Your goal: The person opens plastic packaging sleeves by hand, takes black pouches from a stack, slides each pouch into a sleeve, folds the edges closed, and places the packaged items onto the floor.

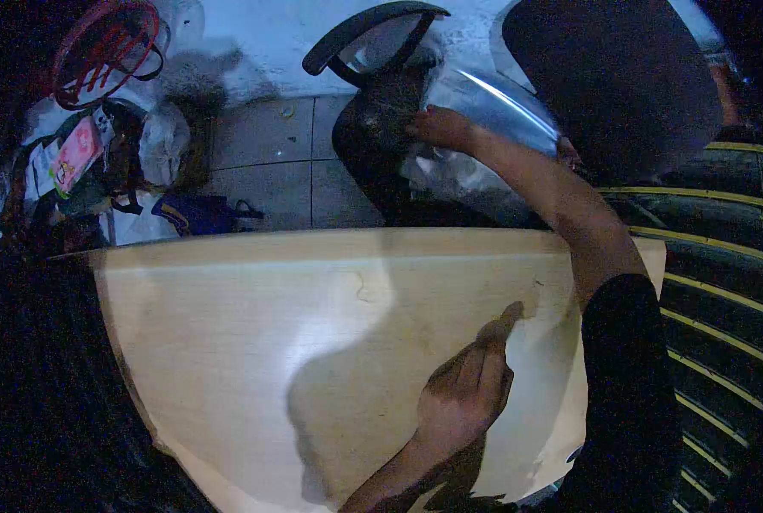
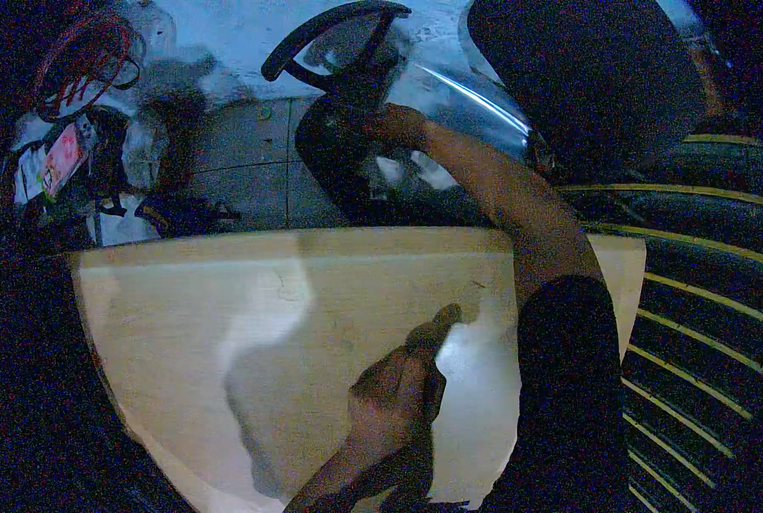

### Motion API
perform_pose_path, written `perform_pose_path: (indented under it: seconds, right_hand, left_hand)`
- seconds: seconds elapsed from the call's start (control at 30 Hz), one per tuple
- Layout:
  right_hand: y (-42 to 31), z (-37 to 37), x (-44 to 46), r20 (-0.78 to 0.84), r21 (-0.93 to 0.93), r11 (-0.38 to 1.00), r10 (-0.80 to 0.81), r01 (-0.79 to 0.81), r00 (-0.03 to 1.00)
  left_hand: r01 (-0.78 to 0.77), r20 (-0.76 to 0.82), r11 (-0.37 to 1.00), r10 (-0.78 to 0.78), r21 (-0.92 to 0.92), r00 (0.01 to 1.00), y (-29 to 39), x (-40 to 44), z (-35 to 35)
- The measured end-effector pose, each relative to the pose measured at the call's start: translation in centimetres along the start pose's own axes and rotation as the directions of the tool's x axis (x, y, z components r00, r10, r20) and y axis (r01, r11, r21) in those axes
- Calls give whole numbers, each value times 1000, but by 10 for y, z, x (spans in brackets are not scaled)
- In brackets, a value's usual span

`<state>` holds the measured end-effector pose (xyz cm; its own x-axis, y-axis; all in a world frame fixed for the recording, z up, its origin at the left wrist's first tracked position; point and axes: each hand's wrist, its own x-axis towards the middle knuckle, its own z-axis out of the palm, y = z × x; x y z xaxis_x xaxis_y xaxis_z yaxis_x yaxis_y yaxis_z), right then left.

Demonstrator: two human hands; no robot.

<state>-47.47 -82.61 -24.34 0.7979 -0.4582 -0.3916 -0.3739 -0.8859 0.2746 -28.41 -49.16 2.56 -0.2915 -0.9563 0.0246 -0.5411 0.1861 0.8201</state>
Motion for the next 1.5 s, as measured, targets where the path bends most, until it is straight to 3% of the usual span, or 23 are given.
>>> perform_pose_path:
  seconds: [0.1,0.17,0.23,0.3,0.4,0.6,0.67,0.73,0.77,0.83,0.87,0.93,1.0,1.1,1.2,1.33,1.4,1.47,1.5]
  right_hand:
    - [0,-4,-4,62,-64,998,-21,25,998]
    - [3,-6,-10,-98,-382,922,-115,69,989]
    - [5,-4,-12,-92,-365,926,-139,96,986]
    - [8,-5,-11,70,-6,995,-94,95,993]
    - [14,-11,-16,-70,-53,977,-210,206,975]
    - [32,9,-22,-152,-135,940,-332,314,931]
    - [20,-24,-20,156,-92,963,-237,253,959]
    - [19,-18,-18,181,-73,970,-216,232,960]
    - [25,6,-16,54,-67,967,-244,248,968]
    - [23,10,-18,41,-31,976,-215,217,976]
    - [15,-20,-19,158,-9,986,-165,168,974]
    - [16,-8,-20,253,-73,986,-124,147,959]
    - [22,50,-21,214,-228,953,-153,201,965]
    - [14,27,-18,234,68,994,-98,84,967]
    - [26,46,-35,100,176,982,-92,73,991]
    - [39,-81,-62,123,221,975,2,-30,992]
    - [59,-116,-81,57,95,995,19,-24,998]
    - [81,-156,-105,22,86,983,164,-165,986]
    - [88,-190,-121,-89,222,925,333,-308,939]
  left_hand:
    - [-22,-29,999,23,34,999,-1,-1,4]
    - [-27,-28,998,28,49,999,-2,-1,4]
    - [-25,-8,998,26,60,1000,-1,0,2]
    - [-27,-37,998,29,57,999,0,1,6]
    - [-39,-64,998,43,56,997,-1,2,8]
    - [-28,-49,997,32,72,998,1,5,9]
    - [-16,-33,997,19,71,999,2,7,7]
    - [26,36,999,-27,47,999,4,6,8]
    - [27,26,999,-27,19,999,4,8,8]
    - [24,7,999,-24,-33,1000,3,10,10]
    - [21,2,999,-21,-33,1000,4,12,9]
    - [17,-9,999,-17,-32,1000,5,13,9]
    - [-23,-50,1000,22,-15,999,3,11,12]
    - [-33,-48,999,33,0,998,2,10,14]
    - [9,-8,1000,-9,5,1000,4,10,14]
    - [3,-32,999,-2,36,999,3,11,18]
    - [-21,-78,1000,21,-1,997,-1,13,21]
    - [-12,-126,998,18,54,992,2,11,21]
    - [-8,-154,997,20,83,988,4,11,24]
